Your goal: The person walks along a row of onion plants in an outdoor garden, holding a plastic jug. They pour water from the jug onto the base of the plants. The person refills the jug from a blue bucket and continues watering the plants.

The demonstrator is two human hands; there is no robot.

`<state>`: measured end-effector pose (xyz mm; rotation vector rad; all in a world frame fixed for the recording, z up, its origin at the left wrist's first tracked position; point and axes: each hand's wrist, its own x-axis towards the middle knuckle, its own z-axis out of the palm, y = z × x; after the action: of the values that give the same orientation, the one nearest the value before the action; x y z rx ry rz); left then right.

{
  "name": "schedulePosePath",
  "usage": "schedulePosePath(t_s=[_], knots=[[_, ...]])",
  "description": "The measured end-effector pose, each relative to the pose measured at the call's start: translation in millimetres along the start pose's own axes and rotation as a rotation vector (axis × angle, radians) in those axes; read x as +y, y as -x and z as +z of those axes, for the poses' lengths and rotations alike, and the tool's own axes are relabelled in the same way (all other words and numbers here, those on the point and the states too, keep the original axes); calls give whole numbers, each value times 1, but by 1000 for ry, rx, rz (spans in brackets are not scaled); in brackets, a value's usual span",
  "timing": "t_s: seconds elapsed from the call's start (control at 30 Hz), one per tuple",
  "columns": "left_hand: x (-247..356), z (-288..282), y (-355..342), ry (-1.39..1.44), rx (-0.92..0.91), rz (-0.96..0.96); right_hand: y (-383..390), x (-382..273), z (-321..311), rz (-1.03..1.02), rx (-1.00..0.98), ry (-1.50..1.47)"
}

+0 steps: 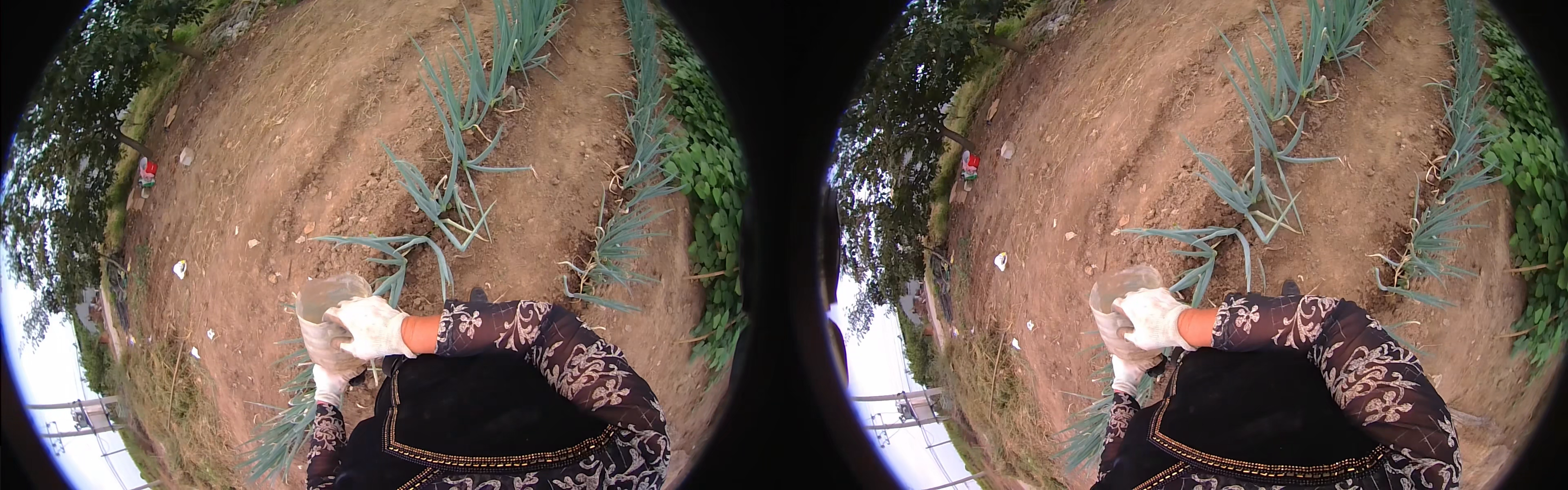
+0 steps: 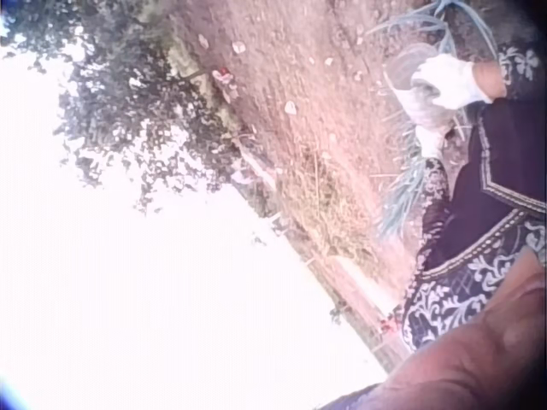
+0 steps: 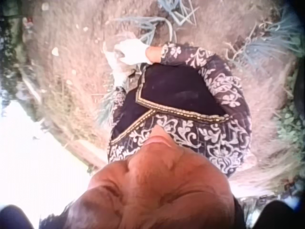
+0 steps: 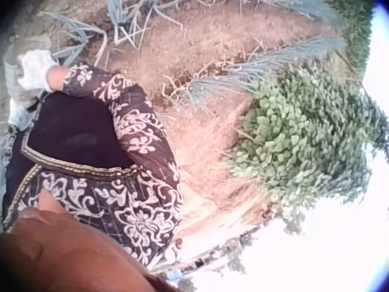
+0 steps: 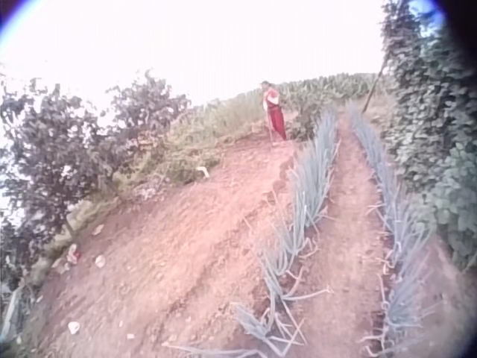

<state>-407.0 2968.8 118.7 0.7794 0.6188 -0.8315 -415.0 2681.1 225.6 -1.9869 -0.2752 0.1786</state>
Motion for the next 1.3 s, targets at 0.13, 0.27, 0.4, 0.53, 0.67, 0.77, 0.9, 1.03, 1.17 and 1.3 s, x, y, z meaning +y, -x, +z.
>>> schedulePosePath(t_s=[0.13,0.27,0.4,0.53,0.67,0.77,0.9,1.03,1.17,1.3], knots=[[-3,1,-3,-155,-10,50,-1,3,0,-19,20,1],[-7,0,-5,-209,-6,85,-1,4,0,-41,23,8],[-6,-3,-7,-299,-36,80,1,-1,-6,-54,8,36],[-6,-9,-10,-462,-144,17,3,3,-5,-45,42,21],[-7,3,-17,-693,-33,73,3,7,-13,-19,71,32],[-5,25,-28,-406,14,100,3,10,-22,15,104,37],[1,55,-36,-805,-42,192,1,22,-32,50,174,40],[6,48,-49,-1291,-159,221,2,23,-41,64,171,50],[5,55,-55,-861,-168,135,2,19,-44,83,144,72],[4,43,-64,-1115,-220,275,6,21,-44,47,158,99]])
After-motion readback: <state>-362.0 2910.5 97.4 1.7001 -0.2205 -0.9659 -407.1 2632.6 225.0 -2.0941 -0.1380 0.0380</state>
